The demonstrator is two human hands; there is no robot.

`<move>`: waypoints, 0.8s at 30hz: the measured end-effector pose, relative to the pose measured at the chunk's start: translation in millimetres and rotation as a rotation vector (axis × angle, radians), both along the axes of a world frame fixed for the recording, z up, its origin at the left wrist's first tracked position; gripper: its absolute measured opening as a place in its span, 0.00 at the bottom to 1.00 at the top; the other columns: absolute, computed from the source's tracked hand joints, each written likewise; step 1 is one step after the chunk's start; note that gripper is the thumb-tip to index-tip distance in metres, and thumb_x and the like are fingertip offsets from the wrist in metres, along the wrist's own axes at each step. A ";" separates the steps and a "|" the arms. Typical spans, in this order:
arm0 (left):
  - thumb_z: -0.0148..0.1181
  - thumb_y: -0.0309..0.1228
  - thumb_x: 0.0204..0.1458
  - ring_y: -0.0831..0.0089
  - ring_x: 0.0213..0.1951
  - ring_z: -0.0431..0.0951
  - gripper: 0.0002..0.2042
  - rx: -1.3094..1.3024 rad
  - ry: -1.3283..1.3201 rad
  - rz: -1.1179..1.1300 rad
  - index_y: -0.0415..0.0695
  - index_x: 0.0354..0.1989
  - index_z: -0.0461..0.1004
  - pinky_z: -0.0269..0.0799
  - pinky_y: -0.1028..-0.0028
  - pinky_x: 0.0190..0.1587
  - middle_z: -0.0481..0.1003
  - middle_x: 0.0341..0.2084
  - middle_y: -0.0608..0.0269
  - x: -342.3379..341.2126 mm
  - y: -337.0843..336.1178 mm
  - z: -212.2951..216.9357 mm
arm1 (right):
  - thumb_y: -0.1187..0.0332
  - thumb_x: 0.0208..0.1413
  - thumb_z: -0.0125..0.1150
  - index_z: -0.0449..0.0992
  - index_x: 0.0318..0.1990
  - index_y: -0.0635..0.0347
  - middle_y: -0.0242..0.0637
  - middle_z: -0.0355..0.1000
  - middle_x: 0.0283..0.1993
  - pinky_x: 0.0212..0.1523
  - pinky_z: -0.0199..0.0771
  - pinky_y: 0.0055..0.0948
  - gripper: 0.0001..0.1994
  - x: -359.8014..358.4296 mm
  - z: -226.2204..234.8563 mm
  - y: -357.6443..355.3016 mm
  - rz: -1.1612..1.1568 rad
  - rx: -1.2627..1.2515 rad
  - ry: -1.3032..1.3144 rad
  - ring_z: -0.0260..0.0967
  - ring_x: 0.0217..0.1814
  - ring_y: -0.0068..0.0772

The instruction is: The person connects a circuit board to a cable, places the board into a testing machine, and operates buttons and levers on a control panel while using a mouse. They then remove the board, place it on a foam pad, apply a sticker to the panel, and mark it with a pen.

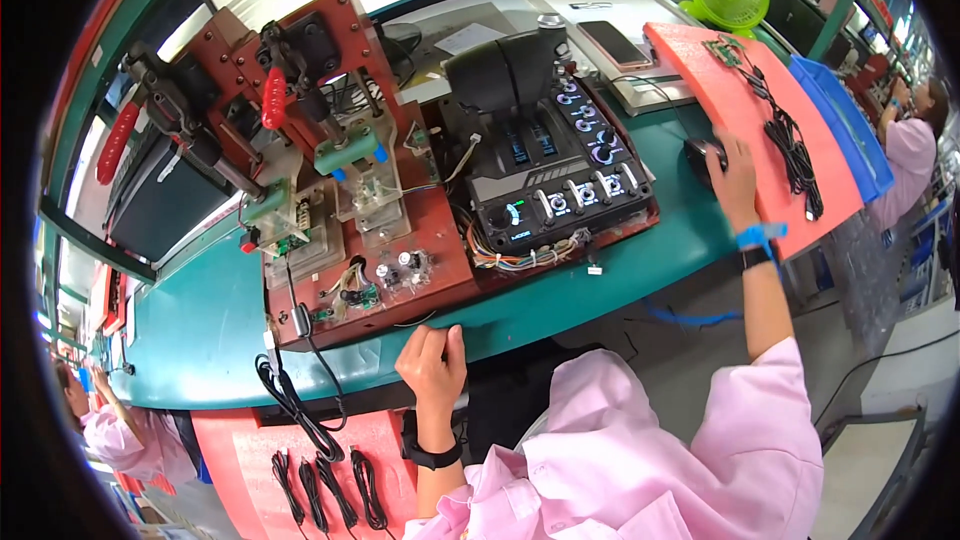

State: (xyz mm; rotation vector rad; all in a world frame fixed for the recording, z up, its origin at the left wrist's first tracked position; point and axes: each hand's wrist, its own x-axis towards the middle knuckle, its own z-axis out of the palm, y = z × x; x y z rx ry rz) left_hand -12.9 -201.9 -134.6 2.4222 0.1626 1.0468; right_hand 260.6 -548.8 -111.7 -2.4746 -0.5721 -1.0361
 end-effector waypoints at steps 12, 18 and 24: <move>0.58 0.20 0.40 0.61 0.13 0.61 0.11 -0.021 -0.024 -0.006 0.39 0.13 0.61 0.55 0.69 0.16 0.60 0.11 0.58 -5.9 -2.3 2.1 | 0.68 0.48 0.53 0.68 0.45 0.59 0.44 0.63 0.51 0.49 0.63 0.37 0.15 -1.4 -21.6 -7.8 0.004 -0.074 0.097 0.61 0.50 0.47; 0.58 0.21 0.40 0.61 0.13 0.61 0.11 -0.040 -0.034 -0.005 0.38 0.13 0.61 0.55 0.70 0.16 0.59 0.10 0.58 -1.8 -2.5 4.6 | 0.70 0.48 0.53 0.69 0.45 0.57 0.44 0.64 0.50 0.50 0.62 0.35 0.15 -3.3 -15.5 0.5 -0.036 -0.080 0.157 0.61 0.52 0.46; 0.60 0.22 0.39 0.62 0.14 0.62 0.11 -0.015 -0.012 0.008 0.41 0.13 0.63 0.56 0.70 0.16 0.61 0.11 0.60 -1.1 -1.5 2.5 | 0.69 0.47 0.54 0.71 0.43 0.56 0.41 0.65 0.50 0.48 0.63 0.35 0.13 0.0 -18.5 -3.7 -0.064 -0.046 0.117 0.62 0.49 0.45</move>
